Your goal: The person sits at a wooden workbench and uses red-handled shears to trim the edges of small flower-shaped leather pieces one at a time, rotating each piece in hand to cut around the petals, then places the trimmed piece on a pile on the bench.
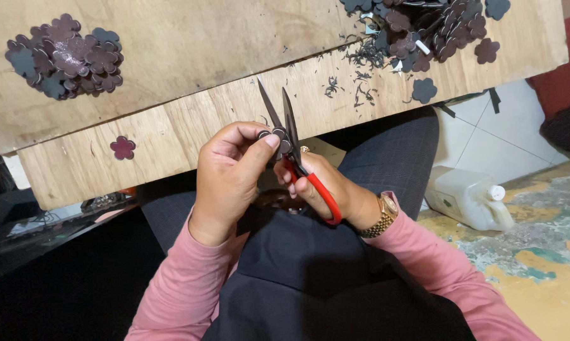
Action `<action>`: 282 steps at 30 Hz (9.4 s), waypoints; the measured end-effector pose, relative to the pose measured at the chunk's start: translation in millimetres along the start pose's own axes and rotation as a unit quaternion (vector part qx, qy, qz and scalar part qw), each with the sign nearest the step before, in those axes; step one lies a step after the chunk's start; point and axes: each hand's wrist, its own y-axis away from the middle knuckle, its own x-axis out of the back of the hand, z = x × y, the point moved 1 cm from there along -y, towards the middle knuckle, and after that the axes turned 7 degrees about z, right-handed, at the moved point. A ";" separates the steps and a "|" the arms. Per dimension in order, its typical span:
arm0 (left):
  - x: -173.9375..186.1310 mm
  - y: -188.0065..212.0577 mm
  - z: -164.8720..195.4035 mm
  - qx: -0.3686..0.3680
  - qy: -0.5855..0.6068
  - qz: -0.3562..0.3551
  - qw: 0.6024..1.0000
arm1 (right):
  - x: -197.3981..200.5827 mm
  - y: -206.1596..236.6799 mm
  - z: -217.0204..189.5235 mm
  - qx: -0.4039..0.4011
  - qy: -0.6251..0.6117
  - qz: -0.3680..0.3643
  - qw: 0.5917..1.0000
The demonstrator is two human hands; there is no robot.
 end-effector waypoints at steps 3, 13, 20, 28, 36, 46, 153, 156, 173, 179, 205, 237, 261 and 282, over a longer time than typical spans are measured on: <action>1.3 -0.4 0.6 -0.003 0.011 -0.009 1.000 | 1.5 -0.8 -3.5 0.001 -0.005 -0.011 1.000; 11.0 -6.7 -5.9 -0.031 -0.035 0.007 0.999 | 3.3 -2.6 -7.1 -0.002 -0.029 -0.023 0.999; 13.2 -5.5 -2.6 -0.038 -0.051 0.009 0.998 | 5.5 -4.1 -6.3 0.038 0.003 -0.024 0.999; 14.4 -4.4 1.8 -0.036 -0.072 0.022 0.997 | 4.8 -3.7 -5.3 0.029 0.002 -0.028 0.999; 17.4 -5.5 3.2 -0.026 -0.092 0.040 0.995 | 3.6 -3.0 -4.1 0.032 0.000 -0.026 0.999; 19.0 -6.3 6.4 -0.024 -0.106 0.059 0.992 | 1.7 -3.1 4.2 0.032 -0.037 -0.043 0.998; 6.9 -38.6 -10.8 -0.078 -0.106 0.112 0.985 | 23.0 -19.5 26.9 0.071 0.004 0.037 0.997; 6.3 -33.9 -9.2 -0.085 -0.167 0.135 0.973 | 23.5 -18.3 26.9 0.078 0.014 0.034 0.996; -2.0 -26.5 -8.9 -0.103 -0.163 0.135 0.972 | 23.8 -15.9 22.9 0.080 -0.007 0.024 0.996; 4.0 -37.4 -16.0 -0.113 -0.178 0.138 0.968 | 28.6 -21.6 27.2 0.085 -0.019 0.032 0.996; 0.1 -45.5 -13.6 -0.102 -0.188 0.163 0.963 | 28.1 -20.4 42.9 0.038 -0.140 -0.011 0.989; -8.9 -18.2 -9.1 -0.147 -0.108 0.042 0.982 | 18.8 -9.0 35.8 0.018 -0.069 -0.043 0.996; -9.2 -17.8 -6.1 -0.121 -0.091 0.045 0.987 | 24.3 -6.4 34.2 0.017 -0.036 -0.034 0.999; -4.3 -17.0 -2.8 -0.115 -0.101 0.031 0.988 | 21.9 -9.9 29.9 0.018 -0.056 -0.033 0.998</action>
